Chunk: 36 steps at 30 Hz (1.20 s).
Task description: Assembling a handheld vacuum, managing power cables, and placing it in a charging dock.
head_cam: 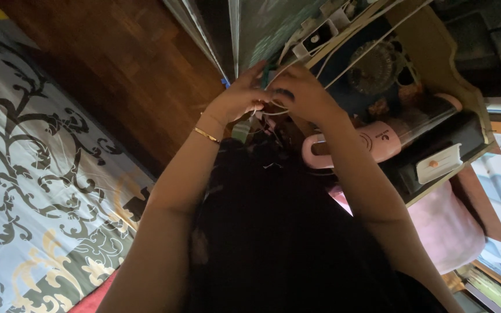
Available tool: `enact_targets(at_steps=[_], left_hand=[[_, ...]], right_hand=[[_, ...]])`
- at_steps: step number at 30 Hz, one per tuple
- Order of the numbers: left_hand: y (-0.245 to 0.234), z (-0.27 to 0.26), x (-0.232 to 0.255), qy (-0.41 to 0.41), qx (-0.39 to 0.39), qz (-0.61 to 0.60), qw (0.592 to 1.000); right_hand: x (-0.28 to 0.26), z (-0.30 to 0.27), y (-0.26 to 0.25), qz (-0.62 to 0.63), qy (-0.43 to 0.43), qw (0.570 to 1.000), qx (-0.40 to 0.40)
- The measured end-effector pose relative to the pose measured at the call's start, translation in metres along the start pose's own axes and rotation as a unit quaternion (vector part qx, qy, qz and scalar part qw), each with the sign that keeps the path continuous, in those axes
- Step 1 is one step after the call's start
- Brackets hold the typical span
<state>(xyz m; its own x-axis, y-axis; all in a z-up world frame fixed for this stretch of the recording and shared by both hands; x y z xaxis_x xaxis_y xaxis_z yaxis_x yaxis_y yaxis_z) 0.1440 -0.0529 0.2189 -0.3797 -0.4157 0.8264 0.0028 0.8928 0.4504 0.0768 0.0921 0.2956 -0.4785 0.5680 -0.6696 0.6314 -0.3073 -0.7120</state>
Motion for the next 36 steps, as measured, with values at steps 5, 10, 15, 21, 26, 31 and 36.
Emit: enact_targets(at_steps=[5, 10, 15, 21, 26, 31, 36], left_hand=[[0.008, -0.003, 0.01, -0.012, 0.021, 0.012, 1.0], [0.007, -0.003, 0.006, -0.026, 0.036, 0.018, 0.999], [0.0, 0.004, -0.009, -0.06, 0.064, 0.052, 0.995], [-0.006, 0.014, -0.023, -0.032, 0.104, 0.129, 0.986], [0.003, 0.016, -0.01, 0.058, 0.101, 0.218, 0.969], [0.028, 0.022, 0.014, 0.116, 0.088, 0.323, 0.935], [0.068, 0.029, 0.052, 0.211, 0.095, 0.325, 0.917]], right_hand=[[0.01, -0.004, 0.005, 0.018, -0.033, 0.998, 0.042], [0.016, -0.004, 0.004, 0.024, -0.01, 0.997, 0.066], [0.019, -0.002, 0.006, 0.063, 0.01, 0.997, 0.042], [0.032, -0.005, 0.003, 0.076, -0.047, 0.988, 0.124], [0.048, -0.003, 0.002, 0.093, 0.044, 0.988, 0.113], [0.061, -0.012, -0.007, 0.141, 0.068, 0.979, 0.128], [0.096, -0.031, -0.021, 0.167, 0.15, 0.956, 0.19]])
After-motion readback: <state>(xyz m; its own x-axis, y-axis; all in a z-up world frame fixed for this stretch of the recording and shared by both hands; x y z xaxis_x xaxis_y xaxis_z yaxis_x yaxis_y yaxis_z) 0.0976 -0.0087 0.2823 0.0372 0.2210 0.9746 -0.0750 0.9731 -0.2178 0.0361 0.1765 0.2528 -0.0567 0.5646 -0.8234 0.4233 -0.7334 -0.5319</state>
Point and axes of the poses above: each hand's wrist, its own z-axis towards the middle knuckle, its own y-axis out of the palm, x = y × z, the point moved 5 cm from there along z, towards the middle knuckle, and after that the axes turned 11 degrees about y, right-handed, at the moved point
